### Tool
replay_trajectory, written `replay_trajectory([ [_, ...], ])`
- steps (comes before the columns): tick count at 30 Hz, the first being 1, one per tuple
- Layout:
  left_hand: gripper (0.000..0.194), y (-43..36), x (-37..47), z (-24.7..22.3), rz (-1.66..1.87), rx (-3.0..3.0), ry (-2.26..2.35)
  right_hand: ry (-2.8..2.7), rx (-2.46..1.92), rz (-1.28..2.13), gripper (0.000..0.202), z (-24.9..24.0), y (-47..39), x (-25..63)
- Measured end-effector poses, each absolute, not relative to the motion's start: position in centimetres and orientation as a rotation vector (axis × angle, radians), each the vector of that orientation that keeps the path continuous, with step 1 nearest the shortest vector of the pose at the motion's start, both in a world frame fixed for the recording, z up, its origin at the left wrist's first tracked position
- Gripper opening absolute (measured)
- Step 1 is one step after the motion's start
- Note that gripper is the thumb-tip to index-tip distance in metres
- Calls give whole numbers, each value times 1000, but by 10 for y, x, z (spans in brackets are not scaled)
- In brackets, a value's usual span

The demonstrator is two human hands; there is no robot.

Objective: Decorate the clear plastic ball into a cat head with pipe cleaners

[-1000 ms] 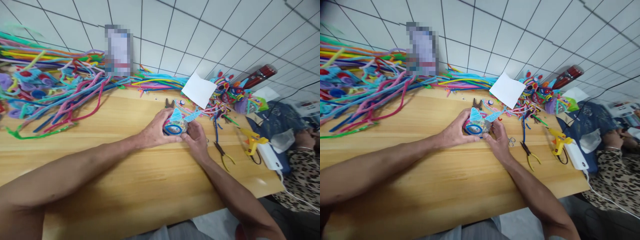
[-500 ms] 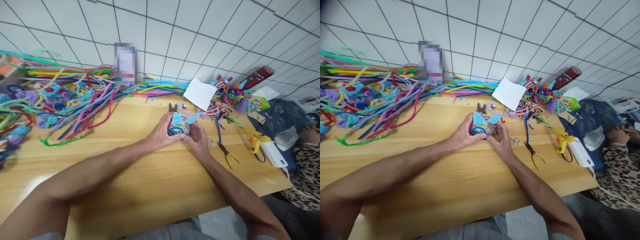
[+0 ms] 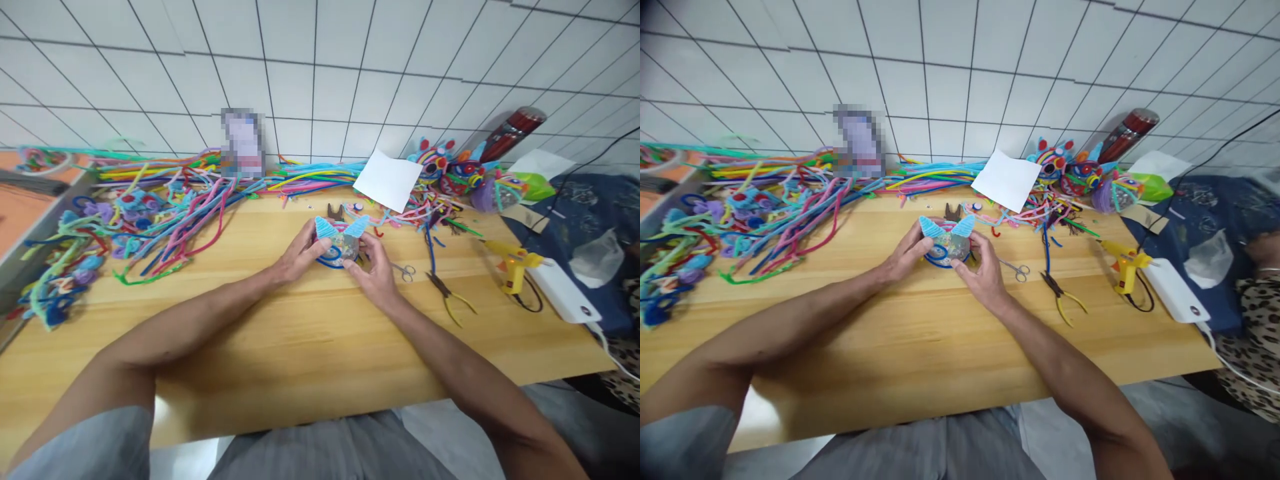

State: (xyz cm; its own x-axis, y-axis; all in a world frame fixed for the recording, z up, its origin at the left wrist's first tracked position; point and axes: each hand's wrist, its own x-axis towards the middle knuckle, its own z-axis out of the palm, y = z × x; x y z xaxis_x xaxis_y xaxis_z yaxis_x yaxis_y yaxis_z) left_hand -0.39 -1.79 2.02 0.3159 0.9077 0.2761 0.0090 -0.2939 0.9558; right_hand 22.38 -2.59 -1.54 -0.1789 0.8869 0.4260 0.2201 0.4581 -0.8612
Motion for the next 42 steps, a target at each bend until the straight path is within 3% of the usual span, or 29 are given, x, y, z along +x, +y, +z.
replay_trajectory([
  [11,87,-23,-3,26,1072,1672,1198,-1643,-865,723,58,-16,-23,209],
  [19,84,-36,4,25,1152,1603,1147,-1632,-821,690,56,-22,-19,207],
  [26,89,-40,9,23,1152,1640,1230,-1525,-836,944,51,-16,-15,210],
  [36,90,-42,7,23,1132,1661,1190,-1471,-832,1073,43,-17,-12,216],
  [42,101,-44,4,32,1009,1748,1178,-1469,-829,1101,43,-18,-15,220],
])
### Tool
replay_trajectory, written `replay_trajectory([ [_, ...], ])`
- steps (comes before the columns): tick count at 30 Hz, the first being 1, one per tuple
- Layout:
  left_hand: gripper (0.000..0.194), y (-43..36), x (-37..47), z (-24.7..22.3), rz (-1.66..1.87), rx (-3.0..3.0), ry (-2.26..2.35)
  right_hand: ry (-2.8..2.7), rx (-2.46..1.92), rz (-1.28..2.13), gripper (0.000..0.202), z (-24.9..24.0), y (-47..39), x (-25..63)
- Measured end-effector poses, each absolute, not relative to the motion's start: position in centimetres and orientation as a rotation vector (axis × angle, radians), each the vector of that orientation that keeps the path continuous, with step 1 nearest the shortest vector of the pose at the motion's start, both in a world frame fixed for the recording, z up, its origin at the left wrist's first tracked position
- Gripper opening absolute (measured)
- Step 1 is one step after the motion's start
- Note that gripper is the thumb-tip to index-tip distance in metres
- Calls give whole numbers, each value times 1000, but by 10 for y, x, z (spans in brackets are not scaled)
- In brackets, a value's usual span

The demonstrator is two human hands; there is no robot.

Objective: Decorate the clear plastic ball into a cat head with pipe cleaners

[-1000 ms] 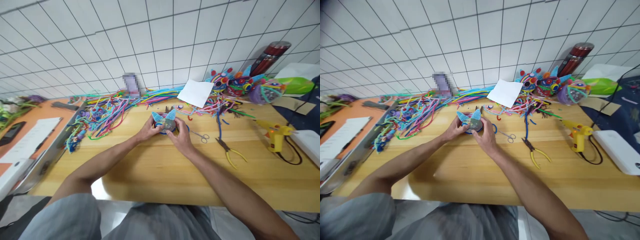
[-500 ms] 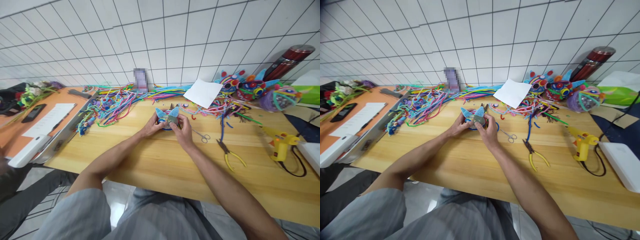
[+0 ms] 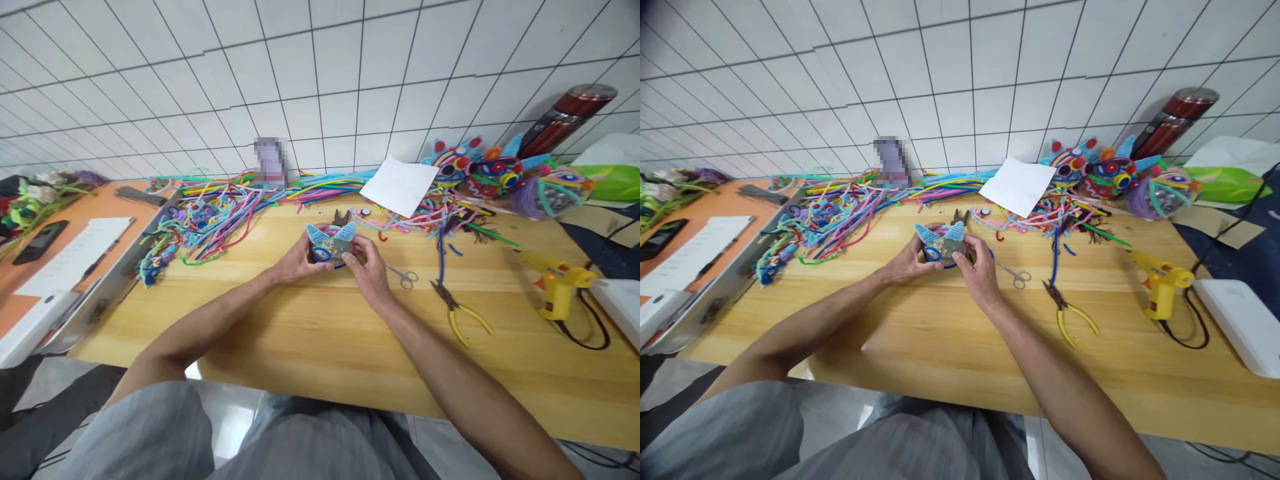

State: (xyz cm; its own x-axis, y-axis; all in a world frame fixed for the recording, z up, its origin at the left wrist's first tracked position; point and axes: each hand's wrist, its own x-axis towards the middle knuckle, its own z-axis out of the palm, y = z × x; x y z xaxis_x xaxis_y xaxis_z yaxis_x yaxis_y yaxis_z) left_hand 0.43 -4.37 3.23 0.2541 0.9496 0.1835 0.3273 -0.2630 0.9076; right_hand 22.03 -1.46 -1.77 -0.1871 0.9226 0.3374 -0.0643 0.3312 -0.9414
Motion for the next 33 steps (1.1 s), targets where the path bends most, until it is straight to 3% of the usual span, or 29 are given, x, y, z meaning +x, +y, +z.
replay_trajectory([
  [7,105,-36,6,30,1097,1650,1190,-1337,-837,1216,53,-16,-17,221],
  [13,106,-32,4,14,1148,1509,1139,-1510,-938,1046,52,-13,-24,224],
  [27,131,-28,1,4,1154,1476,961,-1561,-969,1052,59,-7,-29,223],
  [33,121,-30,6,4,1209,1458,1007,-1569,-984,1082,58,-8,-28,222],
])
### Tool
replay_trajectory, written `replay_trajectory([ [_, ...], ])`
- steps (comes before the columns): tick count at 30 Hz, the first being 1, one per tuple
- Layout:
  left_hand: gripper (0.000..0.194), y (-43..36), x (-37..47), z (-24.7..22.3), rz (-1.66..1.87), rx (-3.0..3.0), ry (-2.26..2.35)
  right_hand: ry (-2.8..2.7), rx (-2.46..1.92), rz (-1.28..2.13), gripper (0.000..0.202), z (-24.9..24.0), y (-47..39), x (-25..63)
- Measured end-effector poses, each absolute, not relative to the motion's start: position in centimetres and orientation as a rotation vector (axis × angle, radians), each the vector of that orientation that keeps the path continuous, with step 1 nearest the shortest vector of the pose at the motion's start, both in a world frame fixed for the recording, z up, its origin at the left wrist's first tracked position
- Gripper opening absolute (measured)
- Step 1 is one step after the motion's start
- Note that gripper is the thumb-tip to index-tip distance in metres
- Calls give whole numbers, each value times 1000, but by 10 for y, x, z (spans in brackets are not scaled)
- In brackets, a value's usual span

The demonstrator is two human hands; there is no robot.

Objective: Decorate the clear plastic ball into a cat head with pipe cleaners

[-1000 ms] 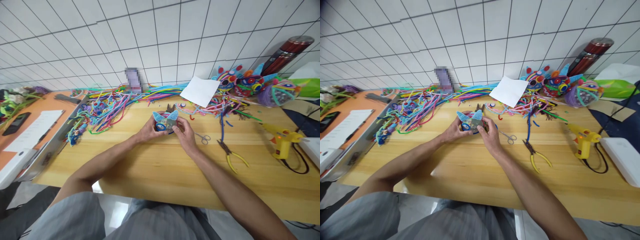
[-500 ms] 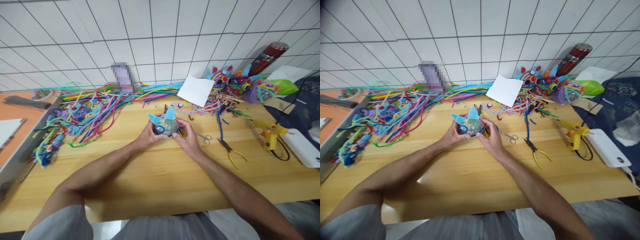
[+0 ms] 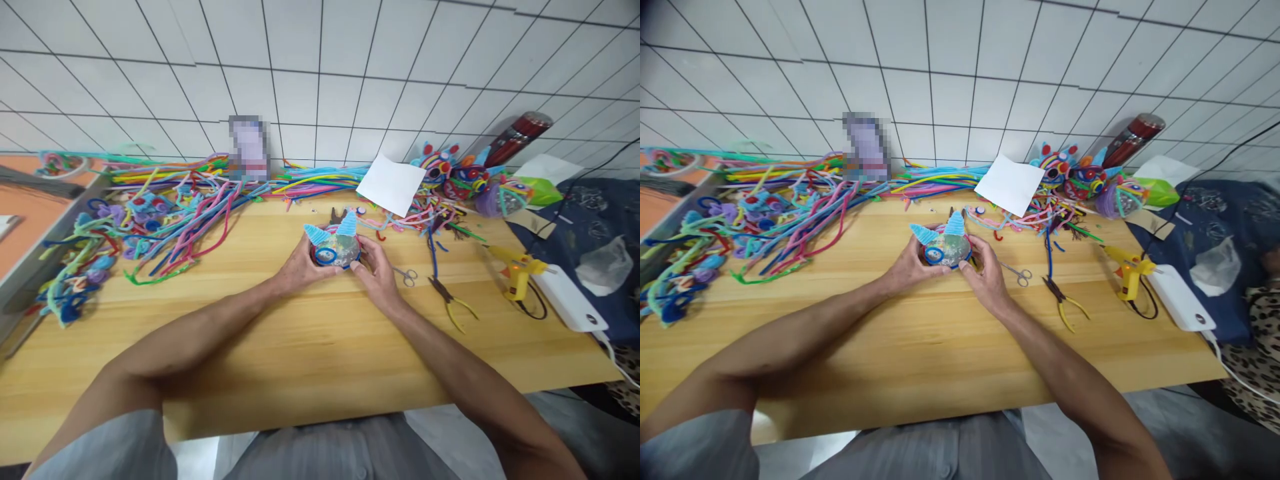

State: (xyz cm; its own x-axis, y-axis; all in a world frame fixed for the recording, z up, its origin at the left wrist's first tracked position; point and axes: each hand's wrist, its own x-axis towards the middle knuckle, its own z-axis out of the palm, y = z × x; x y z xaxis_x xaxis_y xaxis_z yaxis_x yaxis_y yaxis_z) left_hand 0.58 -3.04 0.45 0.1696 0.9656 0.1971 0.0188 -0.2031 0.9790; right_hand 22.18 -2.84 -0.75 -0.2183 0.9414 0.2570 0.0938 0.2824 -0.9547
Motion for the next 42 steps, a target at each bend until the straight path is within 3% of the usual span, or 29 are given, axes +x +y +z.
replay_trajectory([
  [3,121,-32,7,6,1182,1446,1033,-1651,-1070,981,54,10,-26,226],
  [7,113,-33,4,7,1129,1438,1093,-1838,-1202,891,30,57,-34,252],
  [12,102,-32,-1,6,1068,1496,1165,-1752,-1523,618,28,92,-69,329],
  [19,102,-32,0,8,1066,1479,1215,-1026,-1874,-18,39,63,-79,468],
  [27,95,-31,-3,1,1079,1502,1215,-916,-1485,788,48,77,-106,507],
  [32,99,-31,-4,-2,1065,1497,1223,-860,-1557,1006,43,62,-153,545],
  [36,98,-31,-4,-1,1070,1509,1212,-802,-1620,764,49,22,-203,564],
  [39,96,-31,-3,3,1051,1521,1224,-934,-1782,429,65,-13,-230,548],
  [42,96,-33,-2,7,1042,1507,1230,-1022,-1895,281,66,-36,-240,522],
])
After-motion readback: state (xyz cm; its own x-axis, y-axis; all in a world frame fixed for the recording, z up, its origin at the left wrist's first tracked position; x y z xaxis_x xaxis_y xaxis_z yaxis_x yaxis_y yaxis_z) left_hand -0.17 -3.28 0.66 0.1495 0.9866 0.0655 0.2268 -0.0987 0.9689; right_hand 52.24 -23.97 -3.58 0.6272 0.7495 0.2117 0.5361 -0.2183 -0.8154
